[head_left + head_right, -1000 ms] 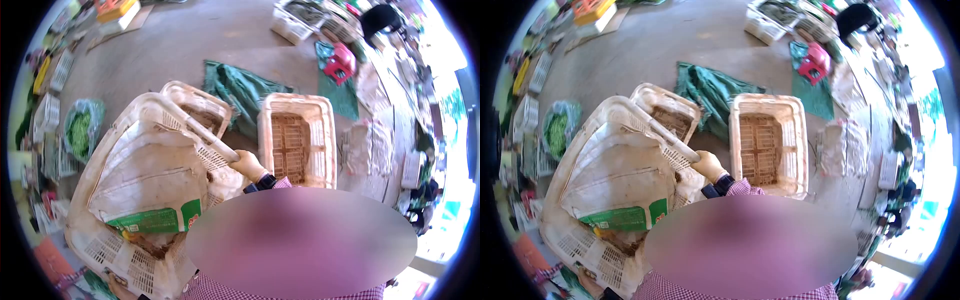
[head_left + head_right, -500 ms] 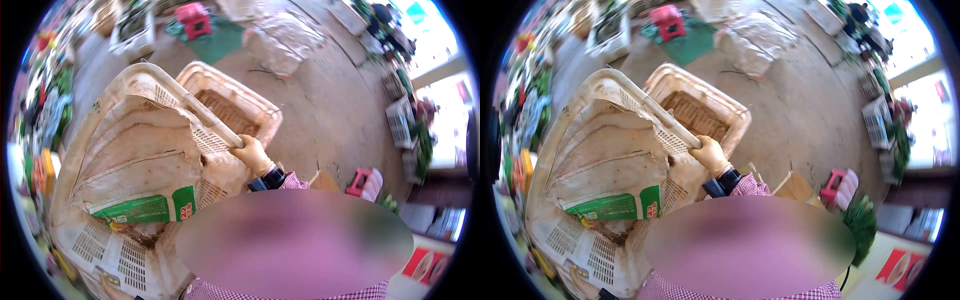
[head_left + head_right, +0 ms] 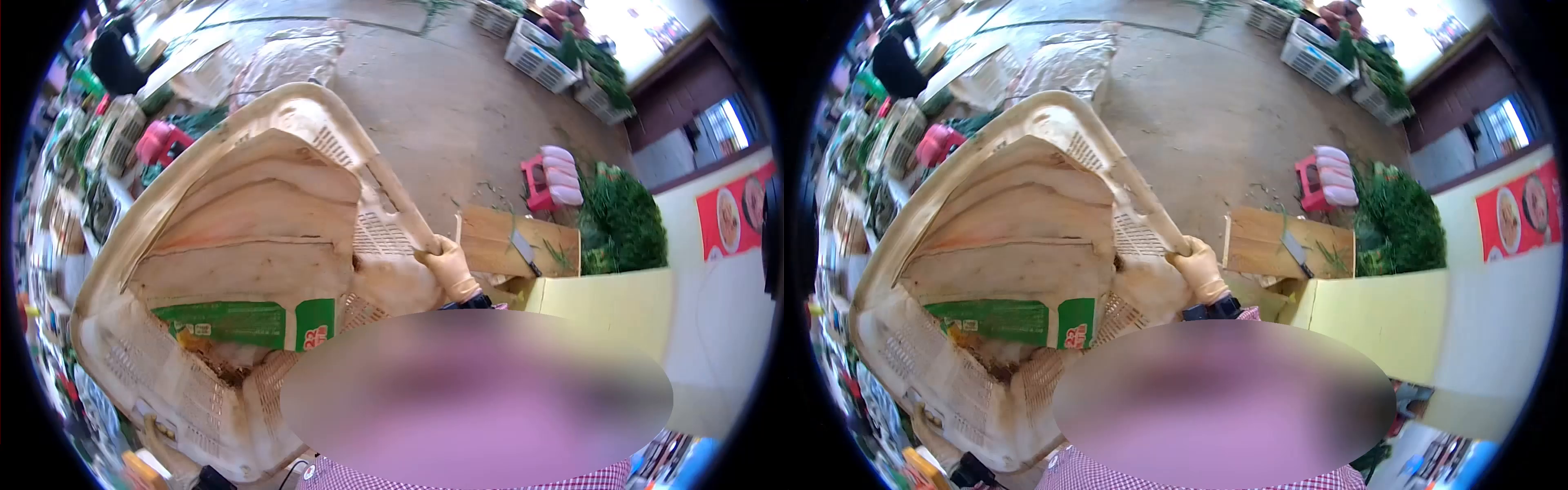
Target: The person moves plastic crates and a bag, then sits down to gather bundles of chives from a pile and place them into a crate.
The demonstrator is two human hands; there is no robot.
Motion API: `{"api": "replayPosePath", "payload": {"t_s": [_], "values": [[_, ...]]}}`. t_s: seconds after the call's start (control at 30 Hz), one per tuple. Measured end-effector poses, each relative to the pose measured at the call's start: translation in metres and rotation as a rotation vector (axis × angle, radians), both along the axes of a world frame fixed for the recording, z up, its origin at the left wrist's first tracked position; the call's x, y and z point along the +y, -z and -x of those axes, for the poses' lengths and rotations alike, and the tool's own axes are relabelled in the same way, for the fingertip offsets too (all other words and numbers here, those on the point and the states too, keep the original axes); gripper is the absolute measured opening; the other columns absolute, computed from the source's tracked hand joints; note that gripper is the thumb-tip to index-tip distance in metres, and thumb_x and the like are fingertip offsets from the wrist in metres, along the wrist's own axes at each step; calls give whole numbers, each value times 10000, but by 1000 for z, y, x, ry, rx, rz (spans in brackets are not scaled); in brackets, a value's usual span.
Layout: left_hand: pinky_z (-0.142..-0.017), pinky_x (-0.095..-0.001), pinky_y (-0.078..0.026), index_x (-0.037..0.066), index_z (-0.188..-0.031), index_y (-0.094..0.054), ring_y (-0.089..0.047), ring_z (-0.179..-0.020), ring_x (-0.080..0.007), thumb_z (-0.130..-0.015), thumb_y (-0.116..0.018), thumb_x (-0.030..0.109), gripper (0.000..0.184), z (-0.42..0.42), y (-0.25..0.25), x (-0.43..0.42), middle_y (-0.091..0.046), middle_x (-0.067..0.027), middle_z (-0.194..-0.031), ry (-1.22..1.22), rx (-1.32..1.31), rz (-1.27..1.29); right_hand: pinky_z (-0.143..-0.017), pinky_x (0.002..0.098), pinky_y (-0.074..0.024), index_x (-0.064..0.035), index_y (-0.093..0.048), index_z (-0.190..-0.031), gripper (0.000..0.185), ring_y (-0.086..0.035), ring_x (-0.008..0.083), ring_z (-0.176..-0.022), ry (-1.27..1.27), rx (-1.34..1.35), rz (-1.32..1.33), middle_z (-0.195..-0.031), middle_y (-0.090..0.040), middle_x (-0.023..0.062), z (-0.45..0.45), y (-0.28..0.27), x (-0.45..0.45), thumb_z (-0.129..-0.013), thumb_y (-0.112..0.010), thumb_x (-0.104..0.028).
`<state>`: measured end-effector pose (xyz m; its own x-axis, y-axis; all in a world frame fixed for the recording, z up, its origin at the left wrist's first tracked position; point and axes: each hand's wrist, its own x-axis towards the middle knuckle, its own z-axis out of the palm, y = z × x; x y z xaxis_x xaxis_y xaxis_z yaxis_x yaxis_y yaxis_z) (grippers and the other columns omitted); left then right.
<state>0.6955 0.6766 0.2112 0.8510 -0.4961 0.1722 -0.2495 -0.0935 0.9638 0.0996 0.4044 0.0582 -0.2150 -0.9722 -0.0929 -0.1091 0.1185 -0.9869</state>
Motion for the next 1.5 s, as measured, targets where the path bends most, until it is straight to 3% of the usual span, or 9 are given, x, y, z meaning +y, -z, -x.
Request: {"api": "replayPosePath", "payload": {"t_s": [0.17,0.23,0.43,0.63,0.9,1.07,1.13,1.3,1.5], "values": [[-500,-210,-303,139,-834,-616,-393,-535,-49,-905,-660,222,119,28,-67,-135,-434,72,-637,193,40,-142,-773,272,-512,5,-702,-1067,299,-621,98,-833,270,-90,-41,-920,-711,11,58,-2,85,-798,-776,-103],[-466,-215,-300,140,-826,-614,-381,-494,-52,-895,-665,220,118,-36,-72,-191,-429,72,-615,303,78,-179,-777,270,-511,9,-709,-1064,289,-621,96,-844,340,-95,-47,-931,-714,17,35,-8,86,-800,-773,-91],[-430,-228,-327,88,-849,-624,-418,-450,-70,-866,-677,189,115,61,-84,-325,-472,42,-587,606,52,-270,-802,282,-518,19,-705,-1114,327,-642,132,-874,618,-167,-121,-992,-724,37,78,29,156,-808,-764,-80],[-450,-227,-328,66,-835,-648,-436,-470,-66,-882,-636,139,88,219,-35,-439,-505,35,-603,886,-61,-328,-847,311,-525,37,-688,-1152,359,-666,169,-919,896,-309,-185,-1045,-731,81,127,95,208,-802,-738,-29],[-427,-251,-343,54,-820,-666,-478,-463,-78,-856,-660,125,80,399,33,-603,-569,21,-631,1210,-61,-429,-818,326,-529,56,-680,-1141,360,-662,179,-887,1076,-151,-549,-998,-727,100,127,90,216,-827,-755,-104],[-424,-265,-338,29,-813,-654,-458,-438,-90,-843,-687,152,131,533,106,-665,-537,15,-582,1371,-166,-538,-854,354,-525,83,-582,-1262,432,-645,234,-977,1254,-434,-442,-1169,-667,146,111,190,237,-877,-717,-57],[-442,-263,-345,6,-856,-668,-470,-461,-95,-832,-698,143,142,564,104,-676,-548,6,-607,1397,-124,-579,-865,357,-523,83,-578,-1274,448,-642,236,-990,1284,-464,-492,-1170,-666,142,105,142,227,-880,-728,-70],[-481,-274,-378,-10,-933,-694,-503,-507,-108,-826,-709,162,203,653,146,-710,-574,-11,-644,1506,-247,-593,-881,358,-511,88,-590,-1246,450,-628,223,-991,1321,-433,-512,-1163,-665,136,63,222,247,-885,-759,-122],[-543,-281,-443,6,-1045,-714,-562,-566,-117,-844,-697,238,307,702,166,-758,-617,-27,-679,1553,-420,-639,-864,343,-497,90,-624,-1178,395,-619,213,-947,1347,-514,-500,-1122,-678,121,68,180,196,-880,-761,-130]]}}
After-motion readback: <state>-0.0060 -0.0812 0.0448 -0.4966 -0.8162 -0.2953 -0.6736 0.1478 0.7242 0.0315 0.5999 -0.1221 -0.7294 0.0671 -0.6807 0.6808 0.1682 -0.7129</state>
